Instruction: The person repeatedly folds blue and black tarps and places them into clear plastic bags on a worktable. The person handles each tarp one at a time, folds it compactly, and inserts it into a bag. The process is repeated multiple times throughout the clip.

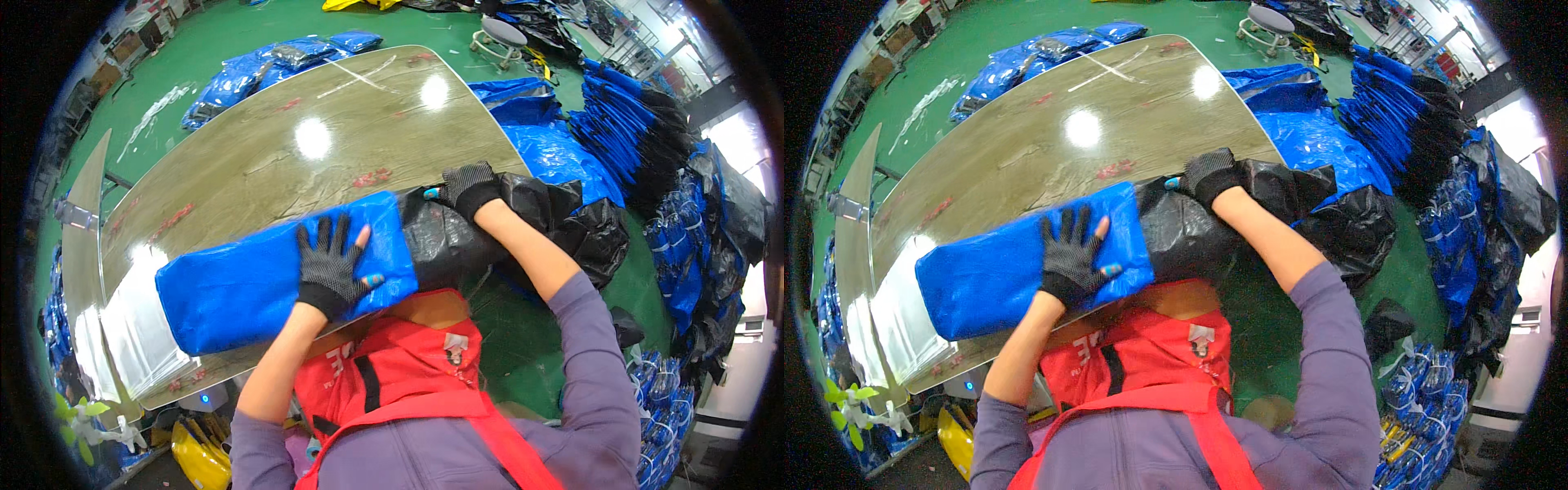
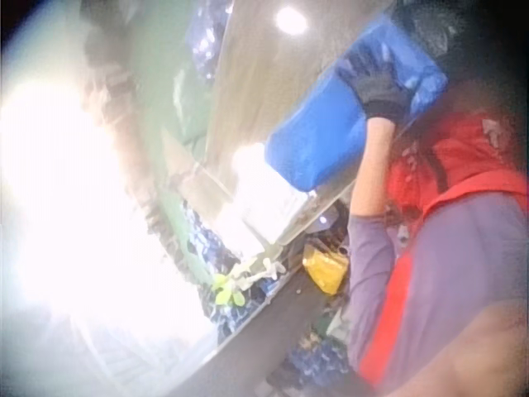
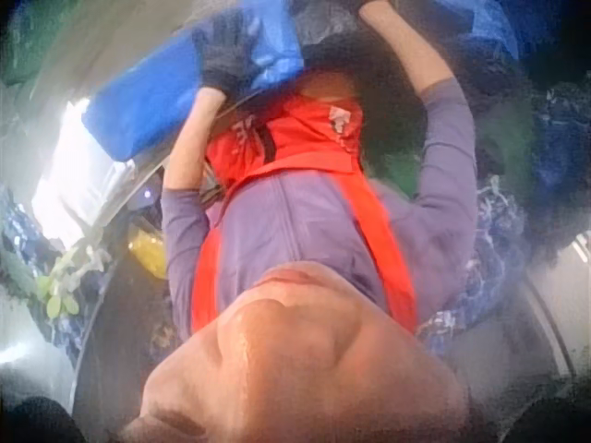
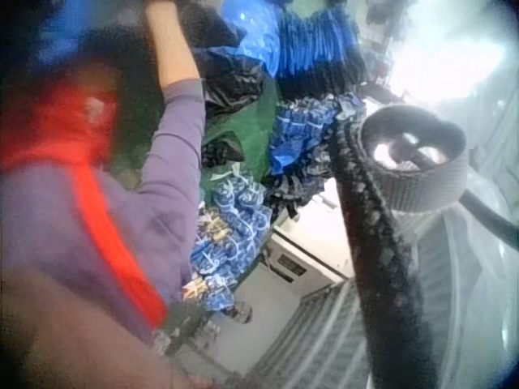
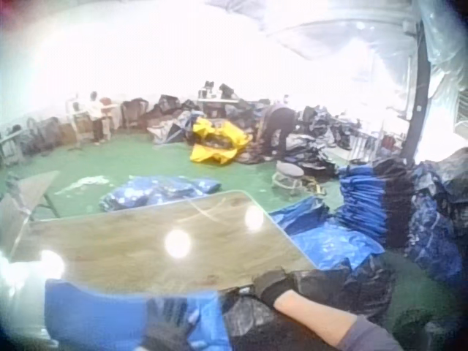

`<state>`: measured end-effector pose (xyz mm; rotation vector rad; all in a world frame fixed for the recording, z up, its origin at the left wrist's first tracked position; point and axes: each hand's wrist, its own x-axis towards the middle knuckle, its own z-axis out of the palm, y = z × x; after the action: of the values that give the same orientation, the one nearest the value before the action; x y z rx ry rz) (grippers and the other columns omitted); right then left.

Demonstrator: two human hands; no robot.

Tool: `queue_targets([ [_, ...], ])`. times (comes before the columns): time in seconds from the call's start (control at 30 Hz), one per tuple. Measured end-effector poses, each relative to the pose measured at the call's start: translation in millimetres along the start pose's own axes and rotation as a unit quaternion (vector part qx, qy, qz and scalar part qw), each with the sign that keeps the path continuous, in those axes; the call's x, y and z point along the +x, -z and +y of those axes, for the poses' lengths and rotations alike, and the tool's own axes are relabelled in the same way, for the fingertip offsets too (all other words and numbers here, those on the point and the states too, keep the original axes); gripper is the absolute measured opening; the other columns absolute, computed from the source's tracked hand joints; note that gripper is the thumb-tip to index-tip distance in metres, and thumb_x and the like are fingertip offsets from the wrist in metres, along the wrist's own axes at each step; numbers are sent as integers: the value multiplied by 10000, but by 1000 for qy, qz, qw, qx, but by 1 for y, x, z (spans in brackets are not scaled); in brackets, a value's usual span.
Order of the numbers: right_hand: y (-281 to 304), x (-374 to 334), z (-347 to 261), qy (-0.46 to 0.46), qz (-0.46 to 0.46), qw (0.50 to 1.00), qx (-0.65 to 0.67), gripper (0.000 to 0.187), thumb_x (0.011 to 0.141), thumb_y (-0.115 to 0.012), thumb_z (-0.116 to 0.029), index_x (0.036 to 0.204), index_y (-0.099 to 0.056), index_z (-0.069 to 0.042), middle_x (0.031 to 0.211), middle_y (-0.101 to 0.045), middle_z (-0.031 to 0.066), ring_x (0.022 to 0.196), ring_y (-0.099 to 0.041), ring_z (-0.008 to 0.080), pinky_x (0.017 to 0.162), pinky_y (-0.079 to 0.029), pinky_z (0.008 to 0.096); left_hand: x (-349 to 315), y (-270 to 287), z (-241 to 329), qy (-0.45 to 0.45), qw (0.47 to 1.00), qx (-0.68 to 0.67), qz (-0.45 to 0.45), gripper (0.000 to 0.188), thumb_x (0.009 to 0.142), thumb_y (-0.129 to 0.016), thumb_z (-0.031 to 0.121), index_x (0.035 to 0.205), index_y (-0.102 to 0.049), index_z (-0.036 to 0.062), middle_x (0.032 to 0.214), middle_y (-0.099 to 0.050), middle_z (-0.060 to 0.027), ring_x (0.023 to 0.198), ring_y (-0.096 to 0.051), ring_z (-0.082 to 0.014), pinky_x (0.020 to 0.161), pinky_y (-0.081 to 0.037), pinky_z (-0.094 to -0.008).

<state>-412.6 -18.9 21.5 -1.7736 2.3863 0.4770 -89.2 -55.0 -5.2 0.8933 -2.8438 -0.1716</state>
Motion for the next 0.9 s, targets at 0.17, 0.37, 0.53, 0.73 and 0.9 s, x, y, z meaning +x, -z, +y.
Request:
queue_targets([
  [0.17,-30,-20,24,-90,101,991,-12,629,903,-477,-533,1382,-433,-128,1384,-475,161,1251,-452,359,1075,-237,578,10,-17,18,21,994,19,-103,785,817,-527,630,1431,-410,156,1488,-295,-267,1413,-172,-453,1100,-24,-648],
  [0.37,-49,-21,29,22,205,978,-6,538,908,-484,-396,1365,-453,-114,1358,-508,140,1237,-474,310,1068,-221,613,88,-30,99,-107,986,-126,35,905,790,-567,622,1378,-366,-36,1447,-319,-303,1372,-261,-448,1138,-131,-552],
  [0.53,-51,-69,104,-70,197,975,79,437,929,-441,-447,1306,-542,-250,1374,-500,133,1259,-460,327,1041,-289,590,93,-57,109,-63,994,-86,-9,1011,732,-596,674,1443,-305,17,1508,-219,-287,1409,-185,-440,1145,-74,-561],
  [0.73,-150,-60,133,-219,431,871,81,494,924,-512,-454,1287,-544,-120,1380,-478,161,1244,-459,372,1042,-342,510,101,-52,113,-148,984,-103,17,962,728,-629,593,1400,-346,-36,1462,-265,-322,1386,-208,-470,1151,-87,-552],
  [0.9,-145,-93,94,-152,468,355,795,355,925,-585,-151,1247,-519,-16,1172,-611,97,1039,-580,280,963,-468,439,105,-60,129,-74,988,-130,23,1012,724,-602,654,1391,-340,-61,1449,-275,-337,1376,-203,-492,1151,-87,-559],
])
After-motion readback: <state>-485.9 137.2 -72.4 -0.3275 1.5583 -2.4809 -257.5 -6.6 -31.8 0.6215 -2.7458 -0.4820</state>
